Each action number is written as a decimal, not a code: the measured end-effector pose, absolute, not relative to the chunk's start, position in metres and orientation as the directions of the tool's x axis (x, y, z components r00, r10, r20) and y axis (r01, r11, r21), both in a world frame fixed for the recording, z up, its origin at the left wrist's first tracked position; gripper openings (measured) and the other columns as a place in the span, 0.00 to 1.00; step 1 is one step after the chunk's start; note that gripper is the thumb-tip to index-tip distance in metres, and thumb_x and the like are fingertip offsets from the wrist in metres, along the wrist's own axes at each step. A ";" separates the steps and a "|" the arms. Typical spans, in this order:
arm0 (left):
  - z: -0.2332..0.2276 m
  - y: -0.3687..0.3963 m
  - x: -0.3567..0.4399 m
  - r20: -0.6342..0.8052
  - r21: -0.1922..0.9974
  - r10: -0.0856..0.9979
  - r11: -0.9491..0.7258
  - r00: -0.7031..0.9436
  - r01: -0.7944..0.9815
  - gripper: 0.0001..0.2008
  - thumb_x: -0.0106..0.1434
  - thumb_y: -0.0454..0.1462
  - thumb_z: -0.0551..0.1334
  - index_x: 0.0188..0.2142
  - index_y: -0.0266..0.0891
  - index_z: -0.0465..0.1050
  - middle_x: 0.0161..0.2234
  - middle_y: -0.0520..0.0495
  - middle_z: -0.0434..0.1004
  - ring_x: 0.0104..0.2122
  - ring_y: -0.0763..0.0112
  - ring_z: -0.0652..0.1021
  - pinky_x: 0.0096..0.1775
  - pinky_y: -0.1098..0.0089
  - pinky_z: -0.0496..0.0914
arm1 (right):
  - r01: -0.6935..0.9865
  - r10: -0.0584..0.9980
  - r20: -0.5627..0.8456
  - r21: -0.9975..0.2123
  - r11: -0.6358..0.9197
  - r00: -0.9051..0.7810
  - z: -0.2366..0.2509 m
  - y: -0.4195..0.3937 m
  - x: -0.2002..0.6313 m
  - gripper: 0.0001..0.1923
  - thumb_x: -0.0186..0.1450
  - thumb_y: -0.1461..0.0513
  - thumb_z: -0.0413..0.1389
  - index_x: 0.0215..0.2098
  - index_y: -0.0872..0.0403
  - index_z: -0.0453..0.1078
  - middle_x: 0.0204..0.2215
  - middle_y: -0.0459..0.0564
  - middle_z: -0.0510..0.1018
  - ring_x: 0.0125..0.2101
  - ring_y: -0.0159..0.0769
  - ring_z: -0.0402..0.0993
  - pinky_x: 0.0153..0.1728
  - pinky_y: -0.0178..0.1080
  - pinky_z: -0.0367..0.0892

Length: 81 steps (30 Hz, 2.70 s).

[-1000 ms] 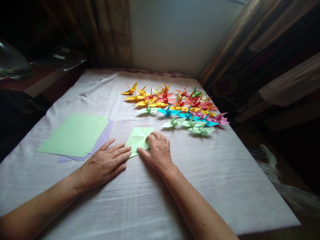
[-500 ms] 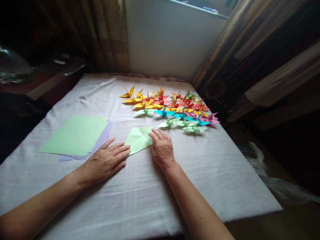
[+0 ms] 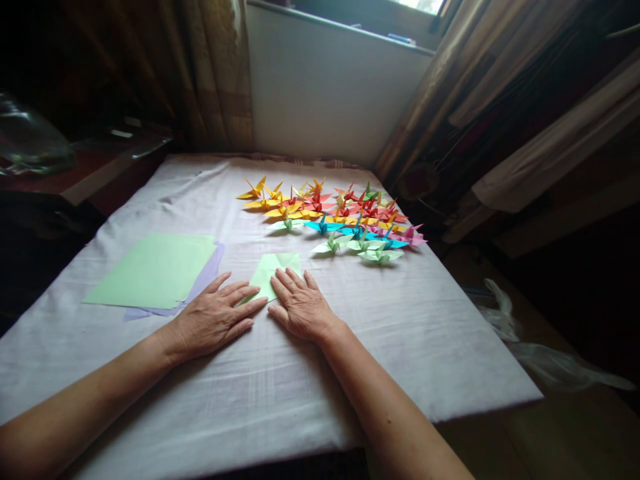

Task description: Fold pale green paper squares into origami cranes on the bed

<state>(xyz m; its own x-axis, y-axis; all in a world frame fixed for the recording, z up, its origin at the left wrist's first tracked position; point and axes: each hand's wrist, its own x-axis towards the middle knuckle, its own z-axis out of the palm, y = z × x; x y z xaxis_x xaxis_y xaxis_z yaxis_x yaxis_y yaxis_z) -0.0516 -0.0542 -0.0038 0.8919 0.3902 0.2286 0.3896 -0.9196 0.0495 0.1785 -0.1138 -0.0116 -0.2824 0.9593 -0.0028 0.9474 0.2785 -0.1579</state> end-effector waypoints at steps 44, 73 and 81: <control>0.003 -0.058 -0.096 0.302 -0.059 0.169 -0.979 0.938 0.196 0.13 0.73 0.42 0.54 0.44 0.40 0.75 0.43 0.49 0.81 0.48 0.63 0.75 0.65 0.58 0.54 | 0.966 0.971 -0.025 -0.117 0.231 -0.236 -0.008 -0.114 0.175 0.32 0.73 0.47 0.45 0.70 0.52 0.53 0.71 0.53 0.51 0.71 0.48 0.45 0.69 0.58 0.39; 0.010 -0.053 -0.088 0.330 0.035 0.208 -0.977 0.921 0.208 0.16 0.73 0.43 0.51 0.37 0.41 0.75 0.37 0.48 0.81 0.41 0.64 0.76 0.60 0.57 0.62 | 0.974 0.971 -0.111 -0.112 0.198 -0.210 -0.006 -0.123 0.189 0.35 0.73 0.47 0.44 0.72 0.55 0.49 0.71 0.55 0.47 0.71 0.48 0.43 0.68 0.60 0.40; 0.003 -0.045 -0.071 0.356 0.095 0.255 -0.967 0.899 0.236 0.17 0.73 0.45 0.51 0.46 0.39 0.75 0.47 0.42 0.81 0.49 0.60 0.77 0.58 0.55 0.63 | 0.933 0.940 0.012 -0.126 0.339 -0.340 0.001 -0.130 0.172 0.34 0.73 0.48 0.46 0.72 0.55 0.50 0.71 0.57 0.49 0.71 0.46 0.44 0.69 0.58 0.38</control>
